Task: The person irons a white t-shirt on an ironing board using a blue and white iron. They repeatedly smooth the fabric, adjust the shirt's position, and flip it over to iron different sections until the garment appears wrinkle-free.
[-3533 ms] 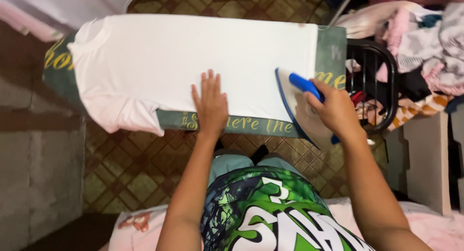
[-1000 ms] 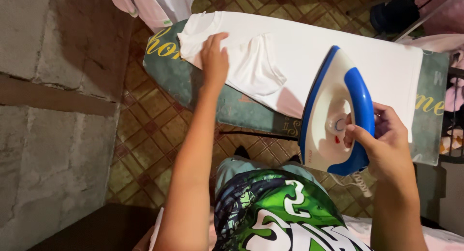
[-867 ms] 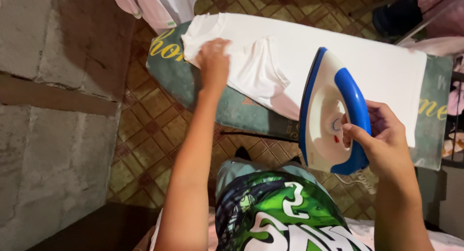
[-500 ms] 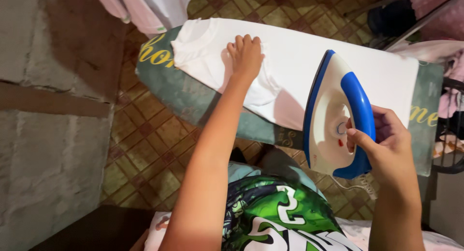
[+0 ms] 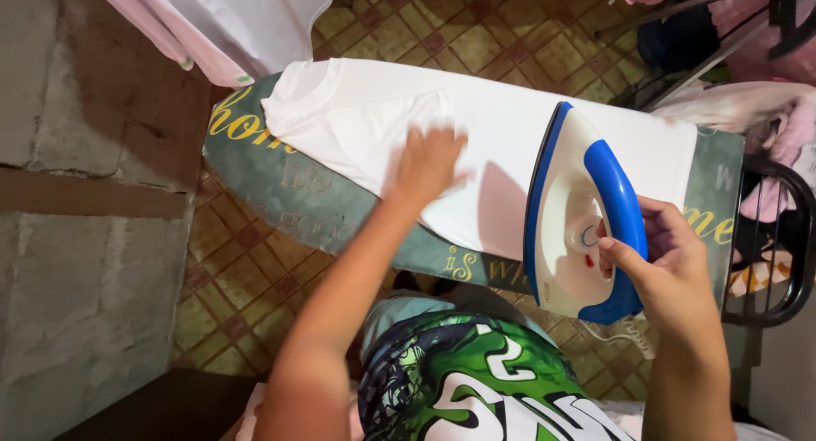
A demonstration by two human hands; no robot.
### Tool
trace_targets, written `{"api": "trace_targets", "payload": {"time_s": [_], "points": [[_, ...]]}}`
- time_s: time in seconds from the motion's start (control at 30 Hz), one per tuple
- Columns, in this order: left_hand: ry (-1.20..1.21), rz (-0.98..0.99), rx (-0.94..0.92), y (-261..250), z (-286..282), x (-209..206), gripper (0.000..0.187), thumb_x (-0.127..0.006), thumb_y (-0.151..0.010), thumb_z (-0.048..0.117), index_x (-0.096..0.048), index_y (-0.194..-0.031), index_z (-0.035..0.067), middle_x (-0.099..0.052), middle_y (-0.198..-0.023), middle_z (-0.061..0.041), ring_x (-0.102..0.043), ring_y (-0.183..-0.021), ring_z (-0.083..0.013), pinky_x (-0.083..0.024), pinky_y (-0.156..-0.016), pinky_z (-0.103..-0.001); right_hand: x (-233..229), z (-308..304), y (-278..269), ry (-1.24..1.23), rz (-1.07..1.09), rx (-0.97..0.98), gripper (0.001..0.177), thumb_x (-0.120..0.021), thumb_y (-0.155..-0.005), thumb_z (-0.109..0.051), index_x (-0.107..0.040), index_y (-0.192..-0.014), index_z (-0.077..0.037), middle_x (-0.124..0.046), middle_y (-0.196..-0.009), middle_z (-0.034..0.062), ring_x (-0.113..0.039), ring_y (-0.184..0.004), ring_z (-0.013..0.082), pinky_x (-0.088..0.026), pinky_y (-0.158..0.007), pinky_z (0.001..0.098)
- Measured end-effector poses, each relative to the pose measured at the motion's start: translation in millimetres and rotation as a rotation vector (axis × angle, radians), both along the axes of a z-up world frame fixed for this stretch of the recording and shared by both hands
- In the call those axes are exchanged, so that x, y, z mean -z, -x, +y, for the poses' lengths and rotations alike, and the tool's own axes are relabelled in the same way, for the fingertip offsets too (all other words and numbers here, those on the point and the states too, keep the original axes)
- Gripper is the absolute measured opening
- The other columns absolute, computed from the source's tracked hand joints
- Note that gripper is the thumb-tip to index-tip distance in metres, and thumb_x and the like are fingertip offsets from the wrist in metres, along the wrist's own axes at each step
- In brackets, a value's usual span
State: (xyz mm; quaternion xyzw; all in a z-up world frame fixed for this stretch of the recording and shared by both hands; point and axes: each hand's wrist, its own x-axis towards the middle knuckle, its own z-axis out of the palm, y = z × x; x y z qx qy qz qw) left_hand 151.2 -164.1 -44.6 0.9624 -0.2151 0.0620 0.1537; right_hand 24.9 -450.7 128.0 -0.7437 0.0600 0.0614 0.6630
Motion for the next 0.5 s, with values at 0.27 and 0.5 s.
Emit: {"api": "trace_targets", "payload": {"time_s": [0.27,0.5], "points": [[0.225,-0.126,-0.1,54.6,-28.9,-1.7,0.011,-0.074,-0.086,0.014,-0.068,-0.09,0.006,-0.065,-0.088,-0.008,-0.063,-0.088,-0.0271,-0.048,-0.077,-0.041,6.4,-8.4,-26.8,-0.017,0.019,-0.028,0.048,-0.07,-0.089,0.006,-0.053,-0.133,0.007,-0.068,-0.105,0.0144,-0.064,-0.076,0.0169,-0.053,-0.068,0.0317],[0.5,-0.25,-0.249,55.9,22.3,-2.1,0.019,-0.062,-0.096,0.004,-0.069,-0.113,0.002,-0.07,-0.11,-0.012,-0.066,-0.107,-0.0268,-0.051,-0.099,-0.041,4.2,24.4,-48.3,0.1,0.099,-0.17,0.055,-0.071,-0.089,-0.003,-0.055,-0.141,0.005,-0.069,-0.101,0.0106,-0.064,-0.076,0.0133,-0.054,-0.069,0.0291]]}}
